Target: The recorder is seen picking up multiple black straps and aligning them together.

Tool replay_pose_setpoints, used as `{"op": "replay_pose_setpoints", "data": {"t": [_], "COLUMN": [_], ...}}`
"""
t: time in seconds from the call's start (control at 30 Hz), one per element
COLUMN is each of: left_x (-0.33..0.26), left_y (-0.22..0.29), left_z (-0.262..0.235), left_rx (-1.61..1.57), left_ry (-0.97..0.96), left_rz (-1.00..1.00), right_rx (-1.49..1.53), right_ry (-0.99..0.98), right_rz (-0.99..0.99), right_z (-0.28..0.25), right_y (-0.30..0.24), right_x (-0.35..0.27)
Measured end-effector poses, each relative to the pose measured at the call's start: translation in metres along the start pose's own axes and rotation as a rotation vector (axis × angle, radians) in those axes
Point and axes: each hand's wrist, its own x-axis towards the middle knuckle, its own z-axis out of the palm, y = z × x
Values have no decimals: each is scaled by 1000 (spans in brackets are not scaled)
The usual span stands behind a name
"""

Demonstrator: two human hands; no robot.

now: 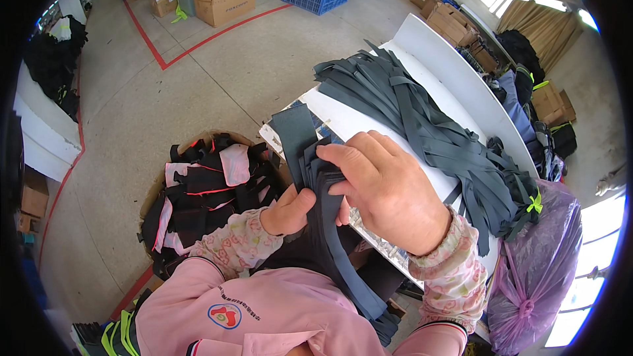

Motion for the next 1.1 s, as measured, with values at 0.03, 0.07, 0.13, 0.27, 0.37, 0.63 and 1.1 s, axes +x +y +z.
{"op": "replay_pose_setpoints", "data": {"t": [0.03, 0.07, 0.13, 0.27, 0.37, 0.63, 1.1], "left_x": [0, 0, 0, 2, 2, -2, 4], "left_y": [0, 0, -1, 1, 9, 4, 7], "left_z": [0, 0, 0, -2, -1, -3, 4], "left_rx": [-1, -1, -12, -13, 32, 93, 0], "left_ry": [-1, -1, 3, -6, -25, 4, -27], "left_rz": [-4, -4, -4, 7, -19, -53, -15], "right_rx": [-27, -28, -21, -24, -4, 46, -38], "right_ry": [7, 7, -11, -10, -42, -38, -58], "right_rz": [-44, -44, -56, -49, -11, -25, -93], "right_z": [1, 2, 5, 6, 3, 12, -5], "right_y": [1, 1, 4, 2, -1, -3, -6], "right_x": [0, 0, -2, 0, 2, 1, 4]}}
